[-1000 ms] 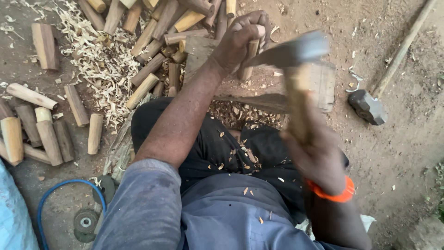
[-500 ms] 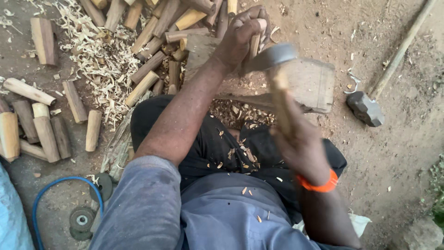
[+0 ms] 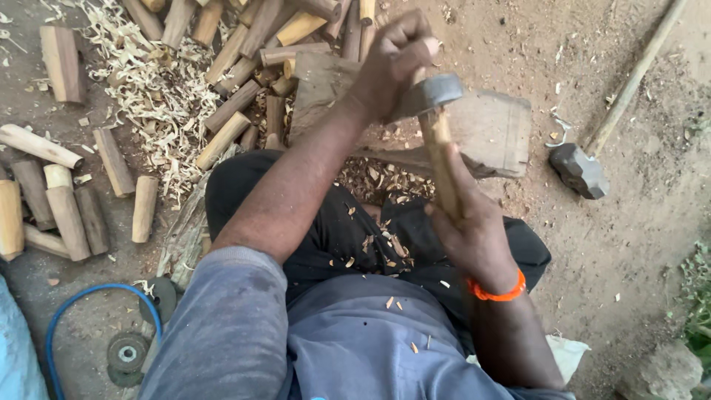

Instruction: The person shapes small wooden pegs using an adze while sitting on the ground, striking each piece against a wooden block to carve away shavings.

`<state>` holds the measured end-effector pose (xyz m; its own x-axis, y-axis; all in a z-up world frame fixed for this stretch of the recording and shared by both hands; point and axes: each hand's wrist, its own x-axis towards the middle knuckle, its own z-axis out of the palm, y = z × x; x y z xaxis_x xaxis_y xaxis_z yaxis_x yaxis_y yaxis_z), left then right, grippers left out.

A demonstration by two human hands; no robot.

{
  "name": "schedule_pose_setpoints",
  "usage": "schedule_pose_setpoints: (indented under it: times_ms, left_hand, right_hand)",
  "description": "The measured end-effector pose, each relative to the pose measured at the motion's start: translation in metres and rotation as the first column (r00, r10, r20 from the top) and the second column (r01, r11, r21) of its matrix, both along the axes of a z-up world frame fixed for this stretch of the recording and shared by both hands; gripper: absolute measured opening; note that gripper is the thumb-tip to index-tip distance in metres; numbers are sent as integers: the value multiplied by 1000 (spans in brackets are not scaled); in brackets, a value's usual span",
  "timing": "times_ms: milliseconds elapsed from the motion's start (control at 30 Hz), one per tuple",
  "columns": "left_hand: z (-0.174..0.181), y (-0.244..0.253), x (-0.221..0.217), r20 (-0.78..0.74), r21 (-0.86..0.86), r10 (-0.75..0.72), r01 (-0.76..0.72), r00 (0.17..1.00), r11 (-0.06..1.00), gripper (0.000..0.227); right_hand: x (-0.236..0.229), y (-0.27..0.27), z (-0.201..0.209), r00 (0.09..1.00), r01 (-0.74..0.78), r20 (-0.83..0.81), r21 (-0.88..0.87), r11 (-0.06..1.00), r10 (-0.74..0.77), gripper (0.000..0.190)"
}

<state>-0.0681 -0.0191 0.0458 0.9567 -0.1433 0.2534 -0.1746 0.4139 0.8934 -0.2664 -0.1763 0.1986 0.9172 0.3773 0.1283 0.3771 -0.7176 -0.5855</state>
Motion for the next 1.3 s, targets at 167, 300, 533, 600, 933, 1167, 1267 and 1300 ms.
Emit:
schedule_pose_setpoints:
  times_ms: [167, 300, 533, 600, 933, 1167, 1267, 1300]
  left_hand:
    - [-5, 0, -2, -22, -115, -78, 75, 997, 991, 22]
    - [-2, 3, -1, 17, -124, 29, -26, 999, 992, 19]
    - [4, 21, -10, -236, -177, -163, 122, 958, 976, 22]
    - [1, 24, -12, -281, -228, -204, 141, 938, 963, 28]
    - [0, 20, -11, -208, -212, -190, 146, 959, 966, 35]
    - [7, 27, -12, -246, -224, -183, 128, 952, 966, 40]
    - [6, 21, -9, -226, -243, -52, -4, 973, 970, 57]
    - [3, 19, -6, -284, -221, 48, -114, 958, 969, 56]
  right_hand:
    - [-15, -24, 15, 972, 170, -182, 92, 981, -151, 86]
    - [-20, -21, 15, 941, 292, -238, 206, 934, -242, 80]
    - [-5, -12, -10, 982, 86, -177, 115, 990, -65, 90]
    - [-20, -27, 4, 983, 128, -154, 170, 977, -102, 86]
    - [-4, -2, -7, 980, 72, -191, 56, 996, -60, 89]
    - [-26, -23, 11, 942, 278, -246, 190, 942, -228, 83]
    - [-14, -17, -4, 983, 113, -150, 78, 991, -101, 86]
    - [-11, -17, -9, 995, 14, -96, 24, 1000, -11, 88]
